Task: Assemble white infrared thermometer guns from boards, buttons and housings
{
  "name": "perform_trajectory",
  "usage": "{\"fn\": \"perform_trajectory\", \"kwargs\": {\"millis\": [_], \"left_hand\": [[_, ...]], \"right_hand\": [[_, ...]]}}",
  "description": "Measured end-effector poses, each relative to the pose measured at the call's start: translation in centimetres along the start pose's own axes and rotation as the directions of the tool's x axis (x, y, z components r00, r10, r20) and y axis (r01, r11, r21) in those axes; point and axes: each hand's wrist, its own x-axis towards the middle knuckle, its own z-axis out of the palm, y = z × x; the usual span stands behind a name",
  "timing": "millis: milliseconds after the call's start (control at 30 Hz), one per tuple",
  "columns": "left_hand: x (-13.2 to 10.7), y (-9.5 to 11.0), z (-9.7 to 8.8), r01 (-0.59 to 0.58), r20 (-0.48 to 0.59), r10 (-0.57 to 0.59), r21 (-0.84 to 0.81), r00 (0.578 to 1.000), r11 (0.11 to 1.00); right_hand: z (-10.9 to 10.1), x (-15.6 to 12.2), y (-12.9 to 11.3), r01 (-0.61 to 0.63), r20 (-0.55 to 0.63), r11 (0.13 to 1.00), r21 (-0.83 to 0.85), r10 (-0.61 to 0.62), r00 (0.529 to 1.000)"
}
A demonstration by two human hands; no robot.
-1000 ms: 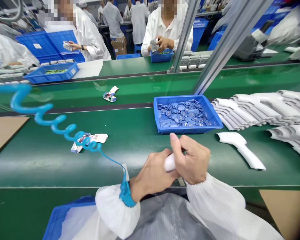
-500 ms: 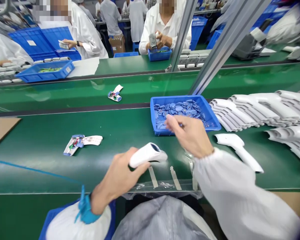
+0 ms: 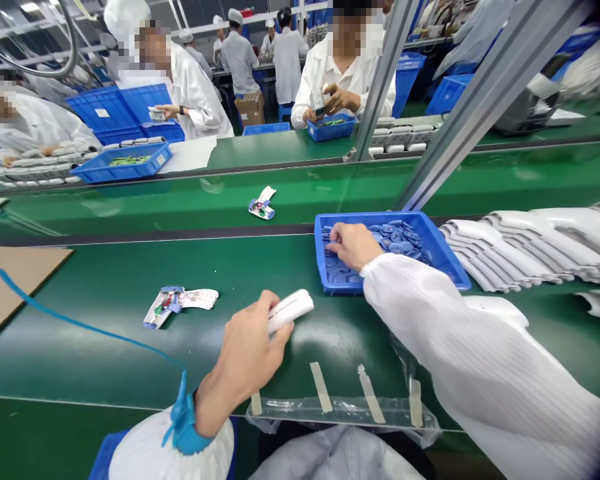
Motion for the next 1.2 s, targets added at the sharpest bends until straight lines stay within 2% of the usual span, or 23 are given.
{"fn": "perform_trajectory", "kwargs": {"millis": [100, 167, 233, 300, 333, 400, 467, 533, 600, 667, 733, 800, 867, 900, 933, 1000, 1033, 1067, 1100, 1133, 1167, 1200], "left_hand": [[0.5, 0.1, -0.8, 0.05, 0.003, -0.05, -0.21, 0.999, 0.976], [1.2, 0.7, -0.8, 0.019, -0.005, -0.021, -0.256, 1.0, 0.967], [1.9, 1.5, -0.3, -0.02, -0.025, 0.014, -0.277, 1.0, 0.961], [2.3, 2.3, 0.2, -0.07, -0.043, 0.06, -0.299, 0.997, 0.952], [2.4, 2.5, 0.4, -0.098, -0.047, 0.087, -0.307, 0.995, 0.947], [2.5, 2.7, 0.6, -0.146, -0.05, 0.138, -0.311, 0.989, 0.939], [2.5, 2.7, 0.4, -0.171, -0.03, 0.17, -0.314, 0.985, 0.934], [2.6, 2.7, 0.1, -0.182, 0.02, 0.198, -0.313, 0.98, 0.932], [2.6, 2.7, -0.1, -0.209, 0.075, 0.238, -0.281, 0.968, 0.937], [2.6, 2.8, 0.2, -0.252, 0.116, 0.287, -0.248, 0.951, 0.935], [2.3, 3.0, 1.0, -0.301, 0.091, 0.328, -0.224, 0.94, 0.927], [2.0, 3.2, 1.9, -0.348, 0.025, 0.356, -0.154, 0.934, 0.925], [2.0, 3.4, 2.1, -0.389, -0.005, 0.389, -0.053, 0.921, 0.92], [2.3, 3.5, 1.8, -0.418, 0.03, 0.42, -0.038, 0.907, 0.907], [2.8, 3.6, 1.3, -0.459, 0.1, 0.463, -0.066, 0.88, 0.886], [5.0, 3.8, -0.4, -0.489, 0.252, 0.537, -0.23, 0.805, 0.841], [6.6, 3.9, -1.3, -0.446, 0.297, 0.526, -0.298, 0.797, 0.844], [8.7, 4.0, -2.1, -0.365, 0.31, 0.467, -0.334, 0.828, 0.869], [11.0, 4.1, -2.7, -0.247, 0.276, 0.336, -0.311, 0.901, 0.918], [13.6, 4.3, -3.0, -0.071, 0.169, 0.111, -0.227, 0.979, 0.971], [16.2, 4.6, -3.0, 0.032, 0.082, -0.017, -0.176, 0.996, 0.984], [18.8, 4.9, -2.7, 0.099, 0.024, -0.096, -0.155, 0.995, 0.983]], "right_hand": [[-1.8, -3.8, -0.8, 0.031, -0.003, 0.987, 0.16, -0.031, 1.0], [-2.3, -6.7, -1.8, 0.05, 0.032, 0.91, 0.411, -0.069, 0.997], [-1.9, -9.3, -2.8, 0.003, 0.065, 0.703, 0.711, -0.069, 0.995], [-1.2, -11.0, -3.7, -0.071, 0.091, 0.447, 0.892, -0.024, 0.996], [-0.8, -11.6, -4.0, -0.095, 0.102, 0.374, 0.922, 0.002, 0.995], [0.0, -12.2, -4.2, -0.103, 0.1, 0.326, 0.94, 0.028, 0.995], [0.4, -12.4, -4.0, -0.041, 0.034, 0.383, 0.923, 0.027, 0.999], [0.5, -12.5, -3.6, 0.09, -0.098, 0.511, 0.855, -0.011, 0.995], [0.4, -12.7, -3.3, 0.211, -0.185, 0.634, 0.744, -0.108, 0.977], [0.1, -13.0, -3.2, 0.283, -0.177, 0.717, 0.637, -0.221, 0.959], [0.1, -13.2, -3.3, 0.323, -0.167, 0.771, 0.549, -0.278, 0.946], [0.4, -13.5, -3.2, 0.364, -0.237, 0.804, 0.471, -0.283, 0.929], [0.8, -13.9, -2.7, 0.372, -0.301, 0.817, 0.44, -0.256, 0.919], [0.9, -14.2, -2.2, 0.357, -0.314, 0.825, 0.438, -0.231, 0.921], [1.0, -14.5, -1.6, 0.325, -0.303, 0.837, 0.441, -0.202, 0.931], [0.6, -15.4, -0.1, 0.205, -0.221, 0.87, 0.448, -0.114, 0.969], [0.3, -15.9, 0.7, 0.133, -0.178, 0.885, 0.447, -0.058, 0.982], [0.0, -16.5, 1.5, 0.066, -0.14, 0.893, 0.445, -0.003, 0.99], [-0.3, -17.0, 2.3, 0.009, -0.108, 0.897, 0.442, 0.043, 0.993], [-0.6, -17.6, 3.0, -0.03, -0.095, 0.9, 0.435, 0.079, 0.992], [-0.8, -18.1, 3.6, -0.052, -0.092, 0.905, 0.422, 0.1, 0.991], [-0.9, -18.5, 4.2, -0.066, -0.093, 0.913, 0.402, 0.112, 0.989]]}}
